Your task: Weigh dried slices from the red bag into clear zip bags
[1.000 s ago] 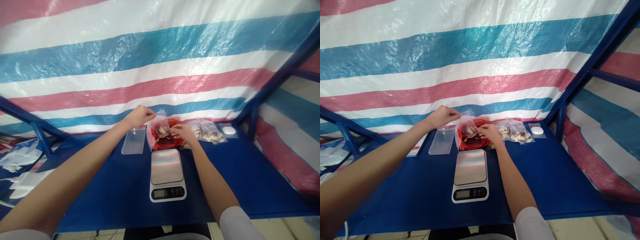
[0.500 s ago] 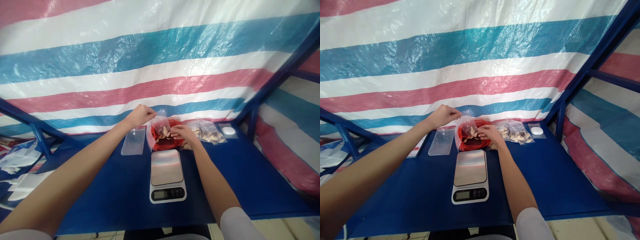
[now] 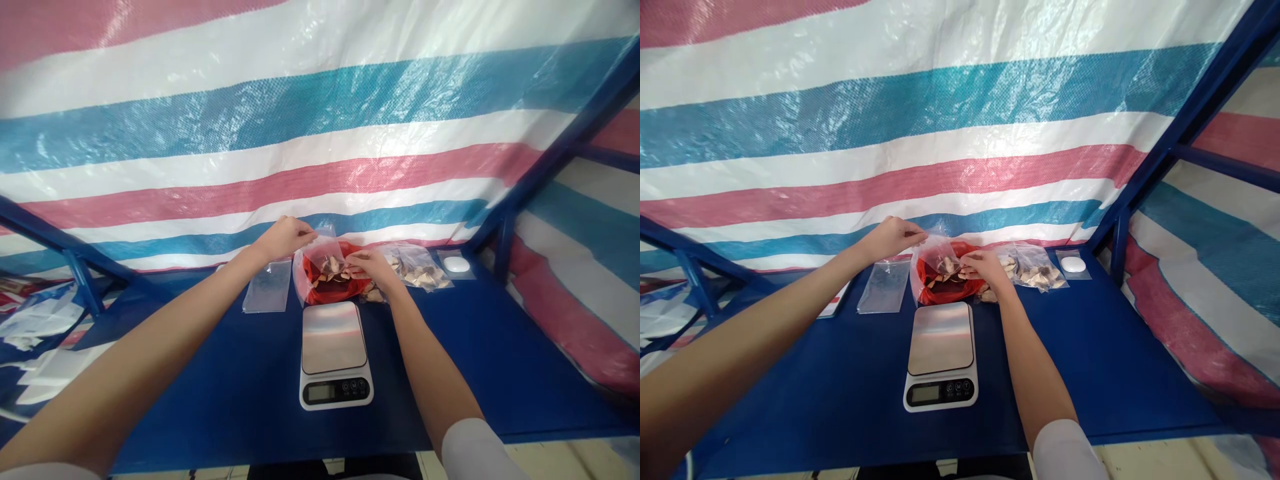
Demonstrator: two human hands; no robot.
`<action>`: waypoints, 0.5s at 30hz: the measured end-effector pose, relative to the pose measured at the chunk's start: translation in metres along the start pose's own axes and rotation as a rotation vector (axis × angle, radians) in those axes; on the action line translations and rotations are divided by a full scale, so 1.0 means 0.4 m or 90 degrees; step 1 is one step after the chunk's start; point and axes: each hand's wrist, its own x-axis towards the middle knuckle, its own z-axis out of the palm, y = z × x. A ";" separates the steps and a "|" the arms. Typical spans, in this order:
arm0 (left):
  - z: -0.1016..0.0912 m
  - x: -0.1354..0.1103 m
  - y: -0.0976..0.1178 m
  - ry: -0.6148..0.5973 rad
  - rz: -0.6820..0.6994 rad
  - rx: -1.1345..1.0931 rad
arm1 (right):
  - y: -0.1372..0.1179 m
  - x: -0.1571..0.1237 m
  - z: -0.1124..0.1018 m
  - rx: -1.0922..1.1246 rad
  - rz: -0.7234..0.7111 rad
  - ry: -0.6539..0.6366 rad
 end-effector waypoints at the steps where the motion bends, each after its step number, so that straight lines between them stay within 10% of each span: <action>1: -0.001 -0.001 0.001 0.001 -0.007 0.002 | 0.001 0.000 0.000 0.008 0.002 -0.006; 15: -0.024 0.005 0.013 -0.017 -0.012 -0.005 | -0.002 0.003 -0.001 0.039 0.020 0.022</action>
